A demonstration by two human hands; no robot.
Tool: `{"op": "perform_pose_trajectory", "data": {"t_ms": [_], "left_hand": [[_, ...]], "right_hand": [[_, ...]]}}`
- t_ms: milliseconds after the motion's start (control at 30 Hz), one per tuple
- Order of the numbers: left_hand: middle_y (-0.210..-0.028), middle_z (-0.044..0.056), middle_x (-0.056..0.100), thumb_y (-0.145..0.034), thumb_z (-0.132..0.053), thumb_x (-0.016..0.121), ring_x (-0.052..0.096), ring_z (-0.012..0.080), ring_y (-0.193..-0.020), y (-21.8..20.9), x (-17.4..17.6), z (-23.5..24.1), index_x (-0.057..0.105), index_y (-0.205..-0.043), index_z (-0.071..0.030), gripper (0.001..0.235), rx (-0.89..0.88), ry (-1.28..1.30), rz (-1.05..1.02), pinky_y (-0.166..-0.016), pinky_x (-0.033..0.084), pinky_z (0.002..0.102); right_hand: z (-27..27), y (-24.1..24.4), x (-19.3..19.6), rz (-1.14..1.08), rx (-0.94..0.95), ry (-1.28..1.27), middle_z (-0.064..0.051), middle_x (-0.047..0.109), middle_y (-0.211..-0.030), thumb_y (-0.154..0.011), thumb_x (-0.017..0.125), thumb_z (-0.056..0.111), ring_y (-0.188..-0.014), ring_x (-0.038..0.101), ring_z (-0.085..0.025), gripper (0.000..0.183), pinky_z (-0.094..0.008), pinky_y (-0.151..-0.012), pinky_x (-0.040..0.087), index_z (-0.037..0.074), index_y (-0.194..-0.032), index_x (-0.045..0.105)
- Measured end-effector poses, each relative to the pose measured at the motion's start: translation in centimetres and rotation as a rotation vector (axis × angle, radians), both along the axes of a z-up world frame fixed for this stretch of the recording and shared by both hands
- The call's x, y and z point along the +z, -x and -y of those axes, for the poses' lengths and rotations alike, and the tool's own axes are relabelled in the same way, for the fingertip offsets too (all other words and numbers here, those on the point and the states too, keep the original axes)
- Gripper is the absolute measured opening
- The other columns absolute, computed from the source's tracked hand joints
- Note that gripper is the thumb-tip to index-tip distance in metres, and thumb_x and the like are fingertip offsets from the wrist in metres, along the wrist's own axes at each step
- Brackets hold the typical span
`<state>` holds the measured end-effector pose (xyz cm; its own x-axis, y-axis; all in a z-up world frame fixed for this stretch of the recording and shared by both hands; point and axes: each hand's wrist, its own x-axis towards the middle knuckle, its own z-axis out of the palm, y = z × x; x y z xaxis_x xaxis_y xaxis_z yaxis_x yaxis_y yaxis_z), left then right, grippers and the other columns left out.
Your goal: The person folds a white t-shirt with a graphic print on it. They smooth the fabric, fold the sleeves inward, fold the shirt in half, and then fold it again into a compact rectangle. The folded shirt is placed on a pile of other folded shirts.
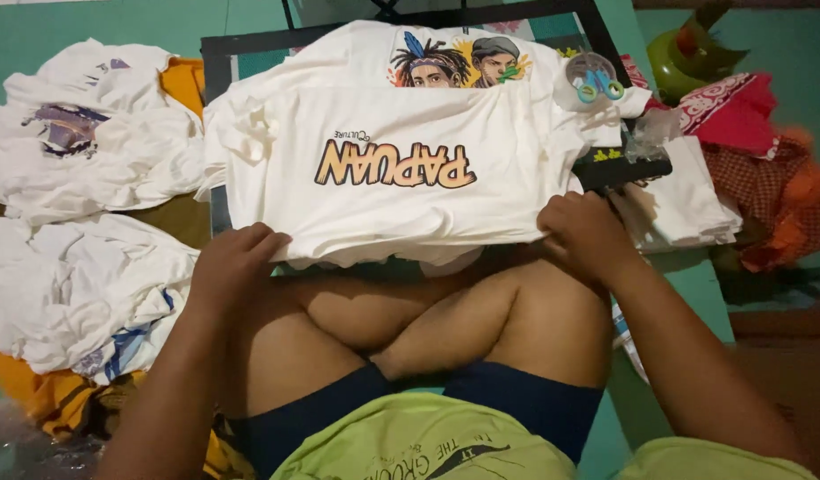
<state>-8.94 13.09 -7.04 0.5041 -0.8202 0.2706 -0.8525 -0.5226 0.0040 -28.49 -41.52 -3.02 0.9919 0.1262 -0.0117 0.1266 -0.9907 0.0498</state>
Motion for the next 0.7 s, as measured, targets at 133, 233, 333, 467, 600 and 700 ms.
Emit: {"op": "perform_pose_trajectory", "data": {"t_ms": [133,233,333,467,600,700], "left_hand": [[-0.105,0.002,0.066,-0.085,-0.017,0.079,0.071,0.0240,-0.086,0.3,-1.0,-0.1,0.066,-0.117,-0.020,0.034,0.048,-0.057,-0.009,-0.078,0.059,0.037],[-0.106,0.004,0.067,-0.084,-0.021,0.081,0.072,0.0270,-0.088,0.4,-1.4,-0.1,0.067,-0.116,-0.024,0.036,0.084,-0.054,-0.080,-0.082,0.060,0.038],[-0.102,0.003,0.069,-0.082,-0.024,0.083,0.072,0.0262,-0.086,2.2,3.2,1.5,0.069,-0.112,-0.025,0.034,0.109,0.014,-0.174,-0.080,0.060,0.037],[-0.088,0.005,0.070,-0.075,-0.033,0.088,0.070,0.0316,-0.079,1.5,5.4,2.5,0.076,-0.108,-0.019,0.037,0.173,0.218,-0.340,-0.071,0.058,0.040],[-0.087,0.006,0.071,-0.099,-0.038,0.078,0.071,0.0288,-0.086,-3.4,5.3,6.0,0.078,-0.108,-0.015,0.025,0.290,0.366,-0.100,-0.077,0.056,0.041],[-0.111,0.013,0.070,-0.099,-0.031,0.079,0.068,0.0348,-0.107,-7.5,6.6,10.6,0.072,-0.125,-0.008,0.036,0.324,0.496,-0.140,-0.091,0.054,0.046]], "right_hand": [[-0.5,0.2,-0.4,-0.017,0.039,-0.040,0.004,0.061,-0.092,-0.088,0.067,0.035,-0.096,0.065,-0.023,0.010,-0.038,-0.087,0.048,0.028,-0.095,0.063],[-1.9,-0.2,1.2,-0.203,-0.097,-0.190,-0.002,0.072,-0.092,-0.089,0.066,0.033,-0.100,0.069,-0.028,0.012,-0.039,-0.096,0.046,0.027,-0.099,0.067],[-3.3,-0.5,3.4,-0.341,-0.254,-0.366,-0.015,0.079,-0.093,-0.092,0.067,0.033,-0.094,0.073,-0.041,0.019,-0.048,-0.087,0.053,0.021,-0.106,0.072],[-1.7,-2.6,3.0,-0.195,-0.309,-0.666,-0.012,0.072,-0.074,-0.091,0.071,0.030,-0.077,0.069,-0.031,0.018,-0.043,-0.077,0.052,0.025,-0.108,0.075],[1.8,-9.1,2.3,0.155,-0.542,-0.625,-0.010,0.070,-0.087,-0.097,0.070,0.040,-0.087,0.068,-0.031,0.022,-0.044,-0.079,0.053,0.019,-0.106,0.073],[4.4,-15.3,-0.2,0.260,-0.608,-0.634,-0.001,0.074,-0.098,-0.090,0.074,0.043,-0.093,0.072,-0.023,0.026,-0.039,-0.080,0.055,0.024,-0.108,0.074]]}}
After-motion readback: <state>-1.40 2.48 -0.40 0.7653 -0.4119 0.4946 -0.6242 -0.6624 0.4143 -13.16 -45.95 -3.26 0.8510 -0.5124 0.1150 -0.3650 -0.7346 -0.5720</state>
